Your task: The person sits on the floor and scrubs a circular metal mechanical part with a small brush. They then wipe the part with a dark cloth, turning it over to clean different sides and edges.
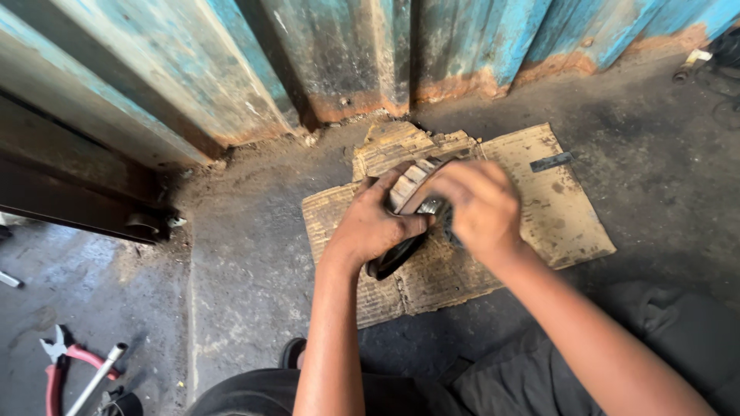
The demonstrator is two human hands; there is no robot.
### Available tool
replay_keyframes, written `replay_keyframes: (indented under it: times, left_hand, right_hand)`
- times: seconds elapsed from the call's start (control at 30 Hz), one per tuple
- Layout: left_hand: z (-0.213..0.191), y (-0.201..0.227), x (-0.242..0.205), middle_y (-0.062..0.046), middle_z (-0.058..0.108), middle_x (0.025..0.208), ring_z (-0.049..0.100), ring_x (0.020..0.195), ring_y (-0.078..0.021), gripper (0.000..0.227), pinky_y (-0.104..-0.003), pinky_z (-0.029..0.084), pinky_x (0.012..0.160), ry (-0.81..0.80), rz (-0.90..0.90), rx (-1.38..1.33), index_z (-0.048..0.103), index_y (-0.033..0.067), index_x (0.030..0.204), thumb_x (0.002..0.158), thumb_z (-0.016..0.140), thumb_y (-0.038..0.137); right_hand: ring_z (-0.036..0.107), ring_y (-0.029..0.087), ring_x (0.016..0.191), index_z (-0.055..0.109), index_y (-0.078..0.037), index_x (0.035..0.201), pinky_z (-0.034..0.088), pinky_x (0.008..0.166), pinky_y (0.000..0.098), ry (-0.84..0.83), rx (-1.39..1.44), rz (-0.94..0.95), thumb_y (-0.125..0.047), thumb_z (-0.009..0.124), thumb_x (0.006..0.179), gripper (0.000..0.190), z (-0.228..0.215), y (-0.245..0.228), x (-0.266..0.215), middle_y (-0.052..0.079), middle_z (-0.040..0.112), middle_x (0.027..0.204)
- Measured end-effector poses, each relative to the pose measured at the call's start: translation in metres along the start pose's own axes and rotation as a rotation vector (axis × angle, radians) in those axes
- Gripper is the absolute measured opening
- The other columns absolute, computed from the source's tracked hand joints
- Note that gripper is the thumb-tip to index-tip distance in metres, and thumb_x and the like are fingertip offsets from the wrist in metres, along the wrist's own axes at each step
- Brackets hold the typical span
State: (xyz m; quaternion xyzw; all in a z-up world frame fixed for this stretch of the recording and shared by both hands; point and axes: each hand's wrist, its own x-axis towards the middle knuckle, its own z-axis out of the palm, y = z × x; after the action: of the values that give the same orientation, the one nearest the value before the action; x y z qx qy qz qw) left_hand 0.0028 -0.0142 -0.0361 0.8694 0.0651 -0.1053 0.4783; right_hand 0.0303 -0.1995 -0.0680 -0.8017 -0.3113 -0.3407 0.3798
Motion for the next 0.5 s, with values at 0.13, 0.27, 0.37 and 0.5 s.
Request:
replay_keyframes:
  times: [0.13,0.27,0.37,0.5]
  left_hand:
    - [0.000,0.005,-0.001,-0.022,0.054,0.141,0.059,0.126,-0.0383,0.101,-0.043,0.049,0.105,-0.017,-0.053,0.015,0.052,0.0221,0.149,0.056,0.086,0.040]
    - [0.004,0.003,0.001,-0.025,0.055,0.139,0.060,0.125,-0.0398,0.099,-0.043,0.049,0.107,0.007,0.029,0.059,0.053,0.0197,0.149,0.057,0.085,0.039]
    - [0.003,0.003,-0.004,-0.024,0.059,0.137,0.060,0.125,-0.0398,0.096,-0.043,0.049,0.106,0.027,0.088,0.050,0.055,0.0190,0.146,0.058,0.086,0.040]
    - [-0.002,0.010,-0.012,-0.022,0.063,0.131,0.063,0.121,-0.0388,0.091,-0.043,0.050,0.104,0.020,0.079,0.024,0.057,0.0228,0.145,0.059,0.083,0.038]
  right_hand:
    - [0.072,0.026,0.100,0.071,-0.001,0.103,0.059,0.085,0.0351,-0.007,0.023,0.165,0.011,0.056,0.093,0.022,-0.004,0.021,0.001,0.011,0.073,0.112]
    - [0.069,0.030,0.095,0.072,-0.005,0.093,0.058,0.082,0.0387,0.010,-0.062,-0.146,0.005,0.062,0.091,0.014,0.008,0.014,-0.017,0.011,0.074,0.103]
    - [0.071,0.026,0.097,0.070,-0.002,0.103,0.059,0.086,0.0368,0.012,0.099,0.021,0.007,0.059,0.096,0.015,0.009,0.024,-0.018,0.008,0.074,0.103]
    - [0.067,0.028,0.103,0.073,0.000,0.105,0.056,0.090,0.0389,-0.003,-0.105,0.101,0.011,0.059,0.096,0.020,-0.002,0.038,-0.005,0.012,0.072,0.109]
